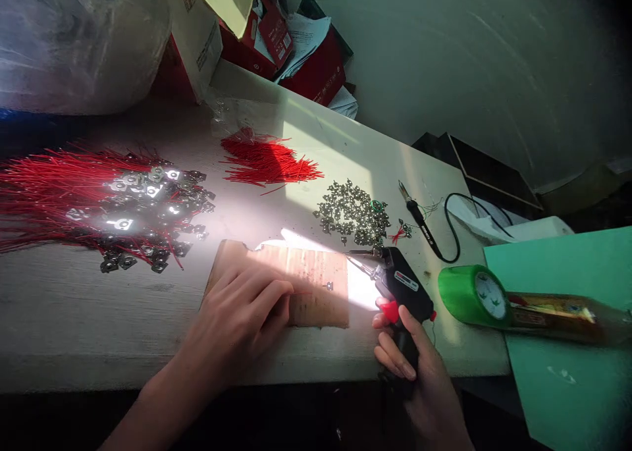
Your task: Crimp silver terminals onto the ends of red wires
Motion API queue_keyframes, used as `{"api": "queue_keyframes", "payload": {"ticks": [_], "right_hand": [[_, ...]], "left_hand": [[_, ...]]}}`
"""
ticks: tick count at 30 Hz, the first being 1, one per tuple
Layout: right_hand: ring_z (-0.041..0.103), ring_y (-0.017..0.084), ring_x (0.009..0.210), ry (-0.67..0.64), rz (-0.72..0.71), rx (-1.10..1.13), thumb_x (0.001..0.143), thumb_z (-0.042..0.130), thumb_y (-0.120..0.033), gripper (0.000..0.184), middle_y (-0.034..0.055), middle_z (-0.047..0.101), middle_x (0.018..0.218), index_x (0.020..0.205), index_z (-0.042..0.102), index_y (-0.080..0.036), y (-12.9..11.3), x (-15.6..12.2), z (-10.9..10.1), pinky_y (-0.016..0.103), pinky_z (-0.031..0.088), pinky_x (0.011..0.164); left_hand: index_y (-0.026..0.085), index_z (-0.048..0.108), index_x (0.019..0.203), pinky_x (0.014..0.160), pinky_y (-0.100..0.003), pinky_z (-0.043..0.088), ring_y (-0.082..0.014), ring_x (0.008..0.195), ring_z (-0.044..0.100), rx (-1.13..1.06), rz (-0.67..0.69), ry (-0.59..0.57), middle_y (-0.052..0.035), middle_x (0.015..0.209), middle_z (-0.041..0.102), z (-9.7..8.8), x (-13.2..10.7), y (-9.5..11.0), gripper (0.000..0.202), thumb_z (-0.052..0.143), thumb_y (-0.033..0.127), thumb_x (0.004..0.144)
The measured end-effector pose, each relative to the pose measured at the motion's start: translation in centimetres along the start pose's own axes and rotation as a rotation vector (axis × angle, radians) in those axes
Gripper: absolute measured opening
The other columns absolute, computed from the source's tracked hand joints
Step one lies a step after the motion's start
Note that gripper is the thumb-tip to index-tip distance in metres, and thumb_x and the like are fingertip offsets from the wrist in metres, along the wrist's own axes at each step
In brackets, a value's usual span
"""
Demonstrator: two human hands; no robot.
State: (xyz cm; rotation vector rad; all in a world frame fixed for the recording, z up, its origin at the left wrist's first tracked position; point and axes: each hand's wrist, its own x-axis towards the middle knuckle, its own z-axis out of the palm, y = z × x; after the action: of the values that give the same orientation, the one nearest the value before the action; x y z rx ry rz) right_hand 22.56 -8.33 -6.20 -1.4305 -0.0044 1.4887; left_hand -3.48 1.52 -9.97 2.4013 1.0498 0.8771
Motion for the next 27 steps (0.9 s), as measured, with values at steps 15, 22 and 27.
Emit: {"api": "queue_keyframes", "payload": {"ticks": [15, 22, 27], "right_hand": [[0.016, 0.001, 0.046, -0.006, -0.002, -0.01, 0.084, 0.075, -0.059, 0.048, -0.0071, 0.022, 0.047, 0.083, 0.073, -0.011, 0.1, -0.1, -0.1, 0.019, 0.019, 0.045], [0.016, 0.001, 0.045, 0.004, -0.044, -0.005, 0.085, 0.073, -0.059, 0.046, -0.0068, 0.024, 0.046, 0.081, 0.072, -0.013, 0.3, -0.2, 0.0, 0.019, 0.019, 0.044], [0.025, 0.005, 0.04, -0.01, -0.248, -0.168, 0.093, 0.059, -0.062, 0.049, -0.0037, 0.029, 0.04, 0.082, 0.071, -0.016, 2.4, -2.1, -0.6, 0.023, 0.02, 0.044]], "left_hand": [[0.02, 0.064, 0.103, 0.087, -0.036, 0.045, -0.0182, 0.092, 0.061, 0.005, 0.004, 0.027, -0.0009, 0.099, 0.067, 0.0, 0.1, 0.0, 0.011, 0.063, 0.012, 0.097], [0.019, 0.064, 0.102, 0.086, -0.036, 0.044, -0.0183, 0.091, 0.061, 0.017, 0.017, 0.026, -0.0014, 0.098, 0.067, -0.2, 0.1, 0.3, 0.009, 0.062, 0.012, 0.097], [0.022, 0.065, 0.108, 0.085, -0.035, 0.04, -0.0172, 0.092, 0.061, 0.022, -0.003, 0.015, 0.0005, 0.103, 0.07, -0.9, 0.4, 1.1, 0.012, 0.061, 0.013, 0.101]]}}
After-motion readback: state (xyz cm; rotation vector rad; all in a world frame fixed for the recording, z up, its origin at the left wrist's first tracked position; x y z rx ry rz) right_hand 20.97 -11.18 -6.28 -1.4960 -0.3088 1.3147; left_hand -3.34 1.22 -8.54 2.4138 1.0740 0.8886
